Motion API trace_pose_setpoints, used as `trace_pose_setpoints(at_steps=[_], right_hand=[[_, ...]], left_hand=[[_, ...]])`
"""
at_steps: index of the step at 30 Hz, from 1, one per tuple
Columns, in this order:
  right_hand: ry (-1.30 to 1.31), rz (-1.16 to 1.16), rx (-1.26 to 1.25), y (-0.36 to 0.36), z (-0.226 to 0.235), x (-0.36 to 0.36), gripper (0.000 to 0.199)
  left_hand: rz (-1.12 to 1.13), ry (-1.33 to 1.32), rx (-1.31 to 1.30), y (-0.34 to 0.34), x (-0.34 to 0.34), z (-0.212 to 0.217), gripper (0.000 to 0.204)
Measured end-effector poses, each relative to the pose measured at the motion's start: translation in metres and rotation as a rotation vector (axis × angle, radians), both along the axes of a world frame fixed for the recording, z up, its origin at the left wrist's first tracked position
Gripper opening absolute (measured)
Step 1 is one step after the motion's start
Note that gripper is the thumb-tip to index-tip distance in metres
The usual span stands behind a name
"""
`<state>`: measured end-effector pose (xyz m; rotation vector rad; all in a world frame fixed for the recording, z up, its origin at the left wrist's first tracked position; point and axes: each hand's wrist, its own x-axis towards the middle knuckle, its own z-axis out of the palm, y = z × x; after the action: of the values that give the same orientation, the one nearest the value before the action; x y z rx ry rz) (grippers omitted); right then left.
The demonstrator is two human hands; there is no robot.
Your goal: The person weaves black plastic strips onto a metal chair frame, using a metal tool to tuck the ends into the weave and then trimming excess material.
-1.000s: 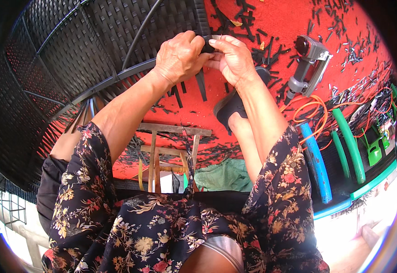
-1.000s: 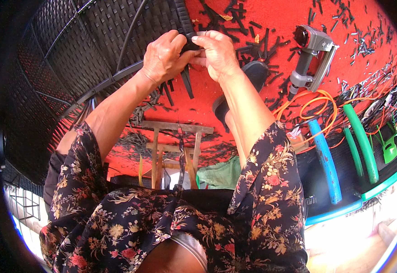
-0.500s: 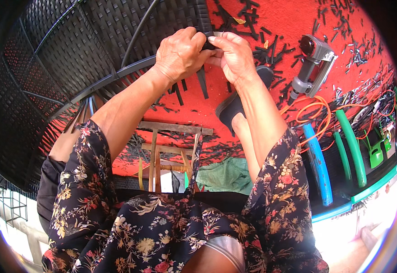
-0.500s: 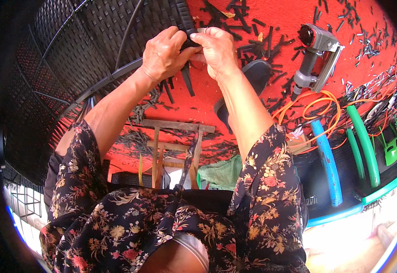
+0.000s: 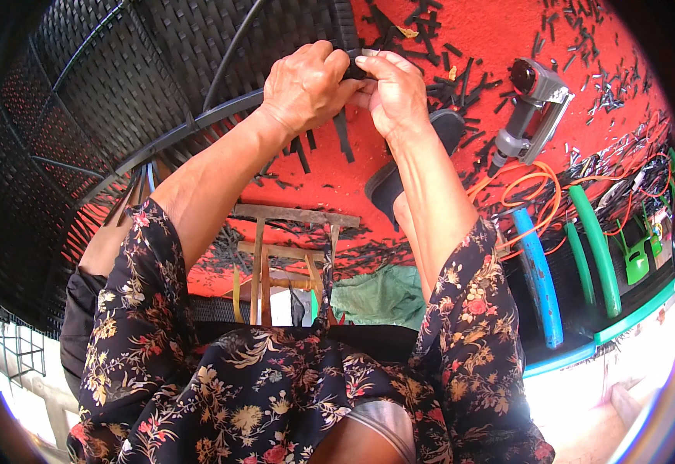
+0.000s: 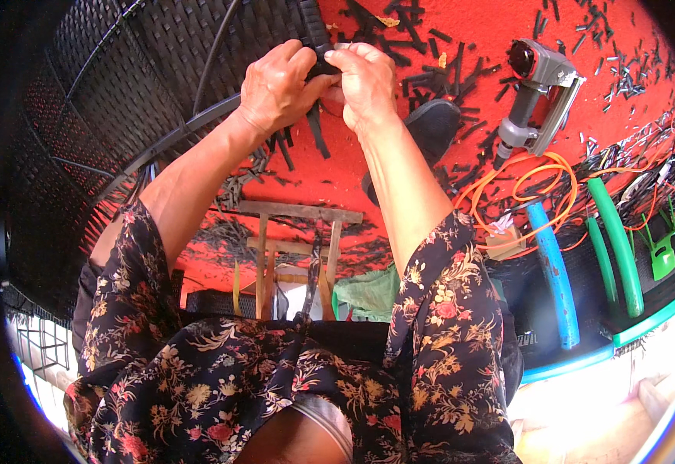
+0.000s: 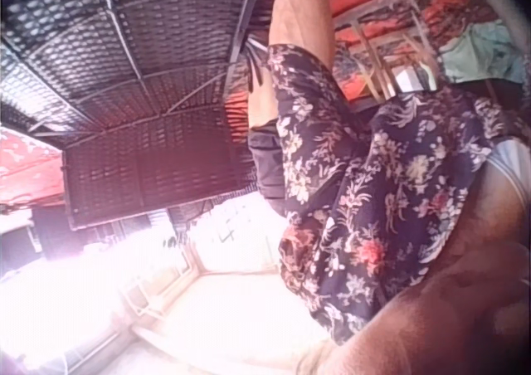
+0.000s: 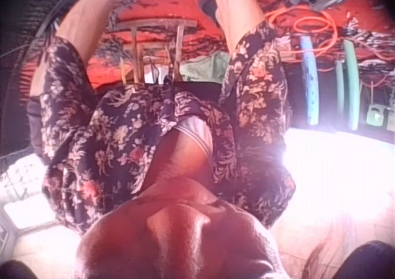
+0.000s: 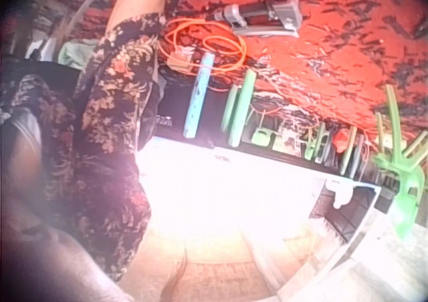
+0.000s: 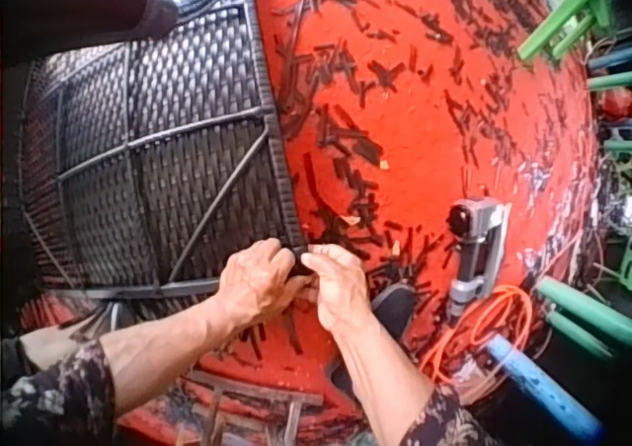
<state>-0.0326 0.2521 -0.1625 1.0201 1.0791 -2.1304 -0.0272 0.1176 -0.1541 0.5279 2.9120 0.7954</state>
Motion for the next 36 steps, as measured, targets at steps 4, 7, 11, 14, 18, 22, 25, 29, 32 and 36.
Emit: trace_pose_setpoints(at_steps=[4, 7, 11, 14, 18, 22, 25, 29, 32, 36], right_hand=[[0.005, 0.028, 0.078, -0.001, 0.000, -0.001, 0.003], [0.018, 0.015, 0.081, -0.003, -0.005, 0.003, 0.003], [0.014, -0.024, -0.062, 0.002, -0.004, 0.009, 0.005], [0.088, 0.021, -0.017, 0.004, -0.008, 0.011, 0.006], [0.083, 0.067, 0.026, 0.004, -0.001, 0.010, 0.008], [0.089, 0.012, 0.107, -0.004, -0.003, 0.006, 0.005], [0.121, -0.015, 0.179, -0.009, -0.011, 0.007, 0.005], [0.133, -0.018, 0.263, -0.014, -0.012, 0.008, 0.007], [0.050, -0.036, 0.417, -0.017, -0.025, 0.017, 0.010], [0.082, -0.059, 0.018, 0.002, -0.016, 0.020, 0.016]], left_hand=[[0.000, -0.026, -0.014, 0.001, -0.001, 0.001, 0.030], [0.000, -0.031, -0.021, 0.000, 0.000, -0.001, 0.029], [0.009, -0.038, -0.019, 0.001, 0.001, -0.002, 0.028], [0.020, -0.048, -0.023, 0.003, 0.001, 0.000, 0.028], [0.026, -0.038, -0.024, 0.003, 0.001, -0.001, 0.027], [0.033, -0.030, -0.008, 0.005, -0.002, 0.000, 0.027], [0.036, -0.061, -0.014, 0.005, -0.002, -0.002, 0.028], [0.032, -0.055, -0.010, 0.004, 0.000, -0.005, 0.029], [0.027, -0.052, -0.007, 0.006, -0.001, -0.004, 0.029], [0.040, -0.053, -0.032, 0.006, 0.001, -0.004, 0.030]])
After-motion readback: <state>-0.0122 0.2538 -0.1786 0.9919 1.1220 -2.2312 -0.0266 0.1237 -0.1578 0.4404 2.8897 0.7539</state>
